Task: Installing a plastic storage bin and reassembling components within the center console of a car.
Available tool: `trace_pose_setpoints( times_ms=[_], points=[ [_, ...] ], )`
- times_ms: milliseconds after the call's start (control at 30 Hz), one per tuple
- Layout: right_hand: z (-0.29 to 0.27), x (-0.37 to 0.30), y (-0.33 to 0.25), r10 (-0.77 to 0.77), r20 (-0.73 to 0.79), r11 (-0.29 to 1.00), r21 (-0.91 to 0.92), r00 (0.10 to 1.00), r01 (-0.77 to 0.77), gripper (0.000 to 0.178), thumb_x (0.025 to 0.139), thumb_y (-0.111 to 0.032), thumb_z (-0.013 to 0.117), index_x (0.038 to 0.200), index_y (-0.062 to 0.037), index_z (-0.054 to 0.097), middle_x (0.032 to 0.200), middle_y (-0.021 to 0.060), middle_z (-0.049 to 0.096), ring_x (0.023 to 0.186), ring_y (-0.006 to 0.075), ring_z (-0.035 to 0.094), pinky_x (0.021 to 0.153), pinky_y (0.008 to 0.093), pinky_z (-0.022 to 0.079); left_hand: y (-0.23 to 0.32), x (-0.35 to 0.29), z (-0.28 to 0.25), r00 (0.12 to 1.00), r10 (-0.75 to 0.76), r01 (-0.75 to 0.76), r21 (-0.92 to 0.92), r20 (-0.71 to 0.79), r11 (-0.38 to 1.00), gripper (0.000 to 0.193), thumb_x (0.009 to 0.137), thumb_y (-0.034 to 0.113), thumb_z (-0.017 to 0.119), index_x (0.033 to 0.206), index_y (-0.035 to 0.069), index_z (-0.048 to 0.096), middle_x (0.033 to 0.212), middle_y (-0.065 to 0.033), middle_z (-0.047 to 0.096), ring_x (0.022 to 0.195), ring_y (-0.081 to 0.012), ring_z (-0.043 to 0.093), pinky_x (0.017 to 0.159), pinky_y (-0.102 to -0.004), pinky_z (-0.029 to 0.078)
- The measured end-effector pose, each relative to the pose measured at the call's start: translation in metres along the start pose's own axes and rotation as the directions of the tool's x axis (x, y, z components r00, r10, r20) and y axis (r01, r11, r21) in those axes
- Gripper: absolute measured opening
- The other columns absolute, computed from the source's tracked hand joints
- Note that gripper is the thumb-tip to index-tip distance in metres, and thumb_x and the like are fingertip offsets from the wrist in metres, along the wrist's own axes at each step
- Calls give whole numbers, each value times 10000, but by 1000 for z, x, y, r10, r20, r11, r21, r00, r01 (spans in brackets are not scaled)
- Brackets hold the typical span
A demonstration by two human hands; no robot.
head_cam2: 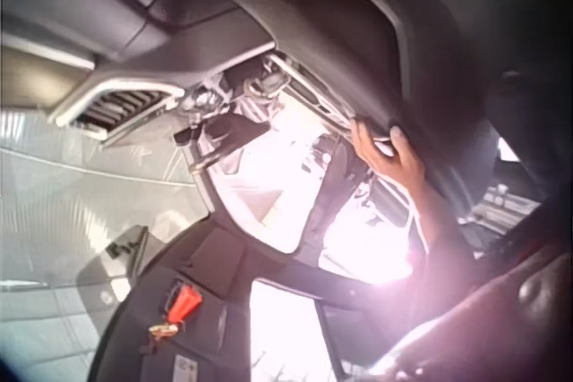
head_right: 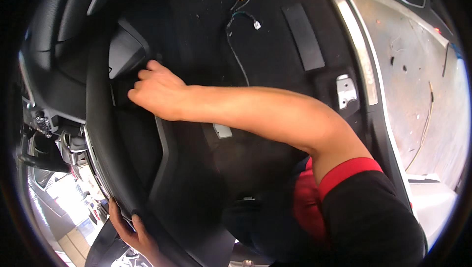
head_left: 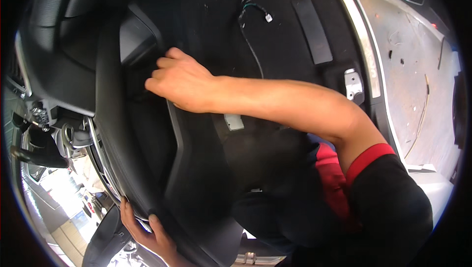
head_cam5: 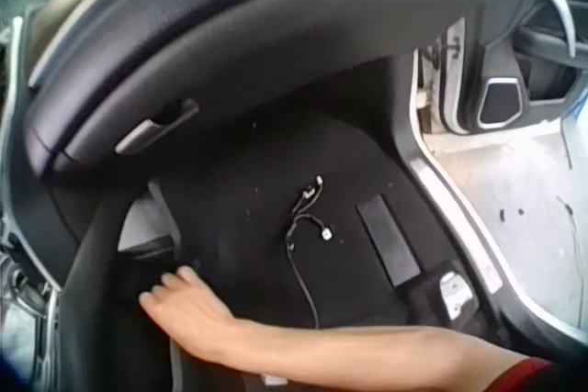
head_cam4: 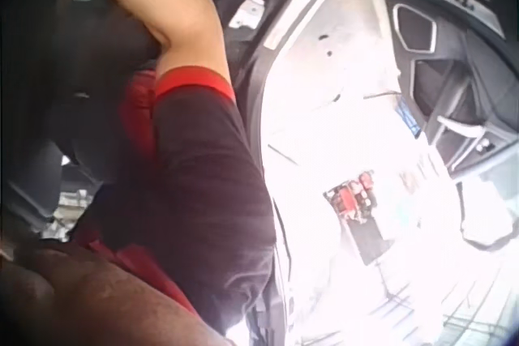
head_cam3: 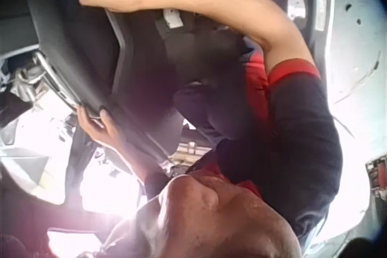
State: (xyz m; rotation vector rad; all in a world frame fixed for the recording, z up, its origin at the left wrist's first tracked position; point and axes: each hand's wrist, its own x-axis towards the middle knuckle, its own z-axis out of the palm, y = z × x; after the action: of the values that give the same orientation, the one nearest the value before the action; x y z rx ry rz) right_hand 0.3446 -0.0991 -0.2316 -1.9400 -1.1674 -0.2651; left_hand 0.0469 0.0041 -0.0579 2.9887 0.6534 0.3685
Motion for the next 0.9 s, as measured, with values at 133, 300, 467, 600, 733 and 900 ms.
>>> trace_pose_setpoints(
  times_ms=[133,300,467,600,733,900],
  points=[
    [29,44,34,-151,129,969,-175,980,172,66,812,-139,647,865,-138,686,818,20,697,936,226,627,983,354,417,-6,-2,-2,999,-19,18,41,28,999,544,996,309,565,1422,-23,496,1476,-219,503,1389,-356,459,1191,-468,289],
    [72,95,64,-276,267,935,-149,923,322,188,856,-180,635,1010,-150,739,963,56,727,1161,272,603,1120,397,389,20,5,2,982,-178,175,43,60,984,849,917,651,621,1454,9,474,1524,-197,457,1388,-432,437,1156,-591,321],
    [122,125,78,-39,302,993,117,952,4,249,913,-194,628,1126,-155,752,1363,104,633,1447,339,401,1211,416,337,33,9,5,980,-172,160,119,101,980,728,976,525,570,1443,-19,446,1510,-248,425,1383,-446,417,1151,-602,321],
    [149,147,69,-95,433,993,-18,896,114,259,885,-167,660,1127,-154,752,1363,101,634,1458,336,382,1209,414,344,41,12,7,978,-170,147,176,124,973,632,1022,425,529,1434,-42,422,1498,-289,400,1379,-458,401,1147,-612,321],
    [155,138,62,-93,418,995,59,903,75,202,869,-142,674,1047,-135,769,1347,93,643,1450,325,397,1193,419,370,32,6,5,975,-183,163,155,128,974,603,1038,386,523,1449,-38,399,1515,-298,365,1394,-455,369,1149,-616,309],
    [160,130,63,-95,101,988,134,990,81,112,862,-149,684,934,-150,770,1177,11,717,1353,263,506,1199,434,350,3,-3,3,988,-124,116,87,88,989,595,1023,375,560,1433,-41,441,1484,-316,413,1365,-463,408,1131,-615,323]
  ],
)
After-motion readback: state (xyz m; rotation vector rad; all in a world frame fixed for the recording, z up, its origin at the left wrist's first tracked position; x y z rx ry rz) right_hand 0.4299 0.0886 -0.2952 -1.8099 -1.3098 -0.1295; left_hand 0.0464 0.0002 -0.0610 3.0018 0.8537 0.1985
